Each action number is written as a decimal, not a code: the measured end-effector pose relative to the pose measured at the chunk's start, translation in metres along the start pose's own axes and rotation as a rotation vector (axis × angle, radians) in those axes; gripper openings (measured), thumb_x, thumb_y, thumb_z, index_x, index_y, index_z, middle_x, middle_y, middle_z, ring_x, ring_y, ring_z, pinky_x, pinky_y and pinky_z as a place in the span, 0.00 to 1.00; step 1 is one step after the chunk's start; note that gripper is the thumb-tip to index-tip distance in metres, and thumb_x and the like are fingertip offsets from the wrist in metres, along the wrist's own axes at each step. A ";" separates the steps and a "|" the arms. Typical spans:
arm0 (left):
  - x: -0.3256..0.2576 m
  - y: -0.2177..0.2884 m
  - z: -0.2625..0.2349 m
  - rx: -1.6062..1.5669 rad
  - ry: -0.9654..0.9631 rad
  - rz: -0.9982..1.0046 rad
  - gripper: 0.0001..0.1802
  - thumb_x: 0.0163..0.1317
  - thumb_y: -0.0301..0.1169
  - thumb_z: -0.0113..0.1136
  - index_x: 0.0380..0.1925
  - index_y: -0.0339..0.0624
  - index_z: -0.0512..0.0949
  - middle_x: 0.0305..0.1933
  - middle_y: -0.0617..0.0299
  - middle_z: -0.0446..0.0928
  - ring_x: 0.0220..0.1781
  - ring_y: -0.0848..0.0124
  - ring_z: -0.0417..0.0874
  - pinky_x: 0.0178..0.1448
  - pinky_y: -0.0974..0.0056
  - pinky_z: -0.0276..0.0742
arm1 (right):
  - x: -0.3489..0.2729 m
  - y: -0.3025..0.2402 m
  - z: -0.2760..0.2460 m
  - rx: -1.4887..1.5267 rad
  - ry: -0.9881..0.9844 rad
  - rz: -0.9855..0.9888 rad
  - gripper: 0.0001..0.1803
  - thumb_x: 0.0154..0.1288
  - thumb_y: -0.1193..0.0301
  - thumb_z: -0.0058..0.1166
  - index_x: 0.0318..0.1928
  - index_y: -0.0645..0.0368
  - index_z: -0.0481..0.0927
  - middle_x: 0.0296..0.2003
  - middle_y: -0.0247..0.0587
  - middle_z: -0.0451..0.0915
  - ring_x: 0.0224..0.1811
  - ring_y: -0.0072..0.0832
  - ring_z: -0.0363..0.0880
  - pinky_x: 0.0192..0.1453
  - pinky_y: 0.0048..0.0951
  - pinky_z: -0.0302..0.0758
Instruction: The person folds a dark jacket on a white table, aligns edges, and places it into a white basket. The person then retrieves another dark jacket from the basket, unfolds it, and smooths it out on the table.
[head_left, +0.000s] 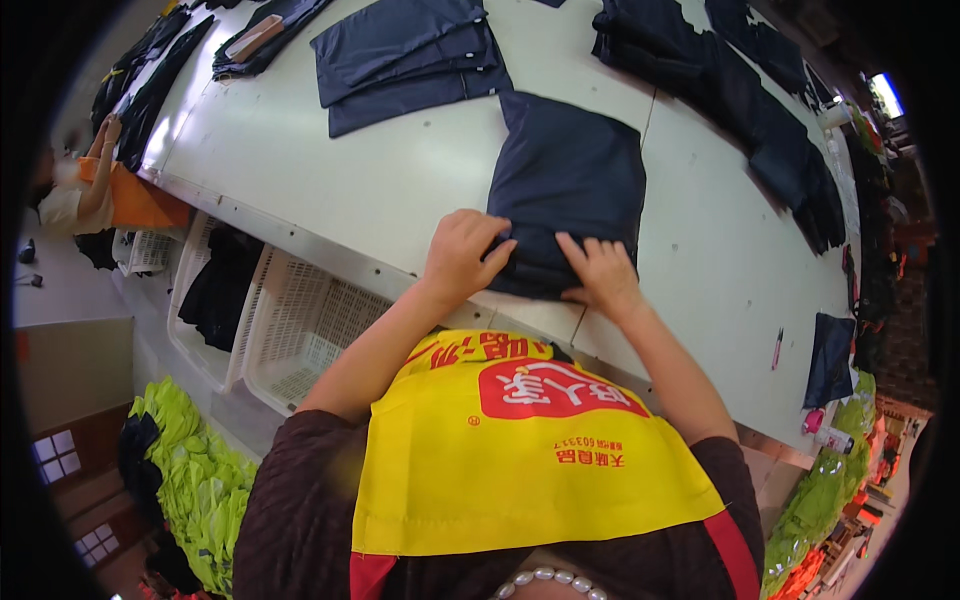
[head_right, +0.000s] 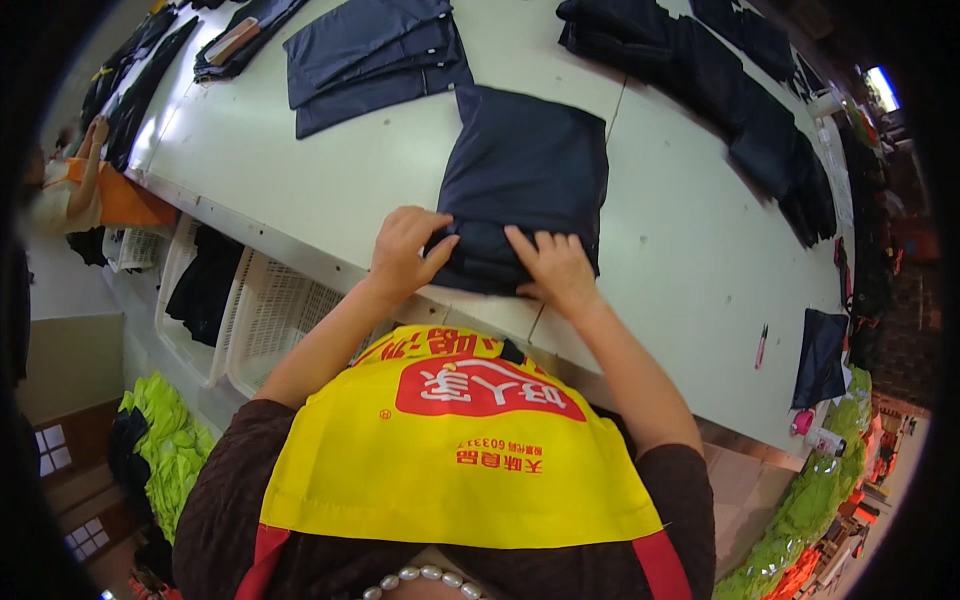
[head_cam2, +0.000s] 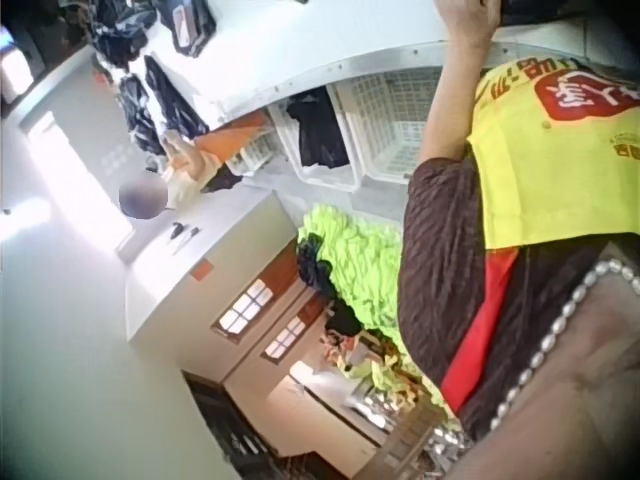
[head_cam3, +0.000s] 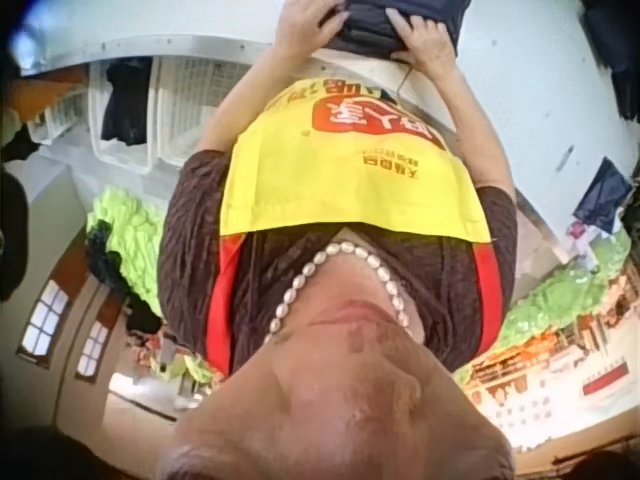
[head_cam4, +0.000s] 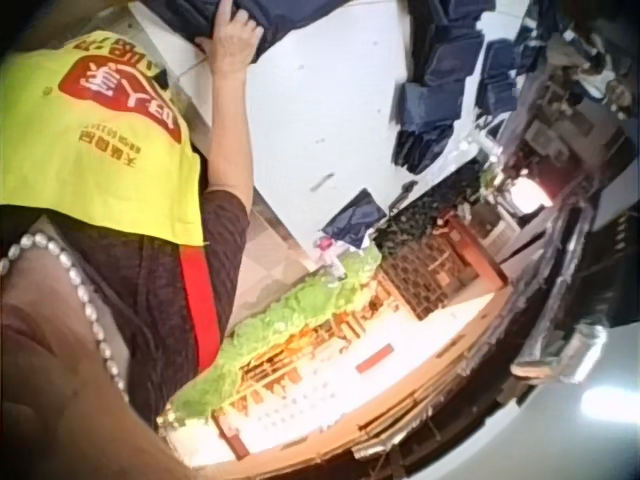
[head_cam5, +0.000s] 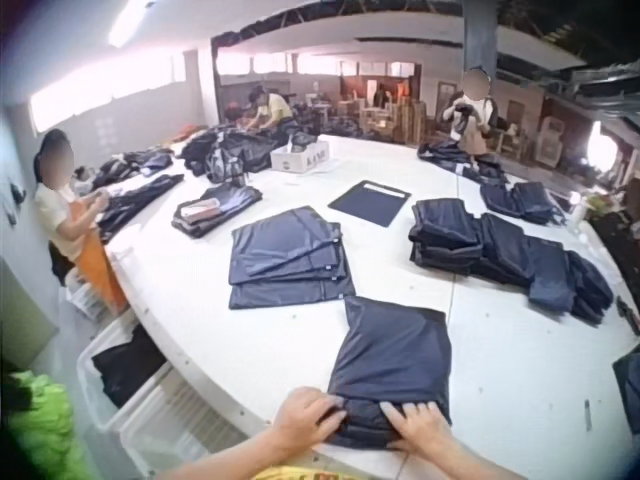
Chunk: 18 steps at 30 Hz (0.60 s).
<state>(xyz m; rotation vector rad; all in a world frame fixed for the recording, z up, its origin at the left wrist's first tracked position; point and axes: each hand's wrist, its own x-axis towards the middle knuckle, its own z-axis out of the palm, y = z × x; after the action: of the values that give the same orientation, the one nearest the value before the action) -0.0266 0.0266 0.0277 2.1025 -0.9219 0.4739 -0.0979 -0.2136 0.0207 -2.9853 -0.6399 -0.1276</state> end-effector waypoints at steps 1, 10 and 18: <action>-0.011 0.004 -0.001 -0.031 -0.049 0.069 0.11 0.47 0.28 0.66 0.32 0.42 0.78 0.30 0.57 0.77 0.36 0.60 0.77 0.44 0.59 0.72 | 0.005 0.006 -0.001 0.019 -0.002 -0.024 0.52 0.33 0.59 0.72 0.64 0.51 0.63 0.35 0.42 0.71 0.36 0.36 0.72 0.43 0.34 0.66; -0.048 0.005 0.046 0.234 -0.315 0.148 0.13 0.55 0.35 0.59 0.37 0.40 0.78 0.39 0.57 0.75 0.42 0.65 0.74 0.48 0.61 0.70 | 0.040 0.033 -0.035 0.371 -0.086 -0.020 0.39 0.49 0.70 0.62 0.64 0.55 0.62 0.41 0.55 0.78 0.40 0.49 0.78 0.45 0.39 0.75; -0.007 0.016 0.055 0.422 -0.348 0.263 0.08 0.57 0.34 0.56 0.33 0.44 0.79 0.34 0.60 0.76 0.41 0.67 0.73 0.46 0.63 0.68 | 0.052 0.041 -0.054 0.458 -0.150 0.045 0.37 0.50 0.69 0.61 0.63 0.55 0.64 0.44 0.56 0.78 0.44 0.50 0.77 0.50 0.37 0.72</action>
<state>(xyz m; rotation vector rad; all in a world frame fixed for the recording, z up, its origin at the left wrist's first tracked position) -0.0411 -0.0200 -0.0031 2.5073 -1.4107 0.4745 -0.0368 -0.2350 0.0764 -2.5768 -0.5282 0.2196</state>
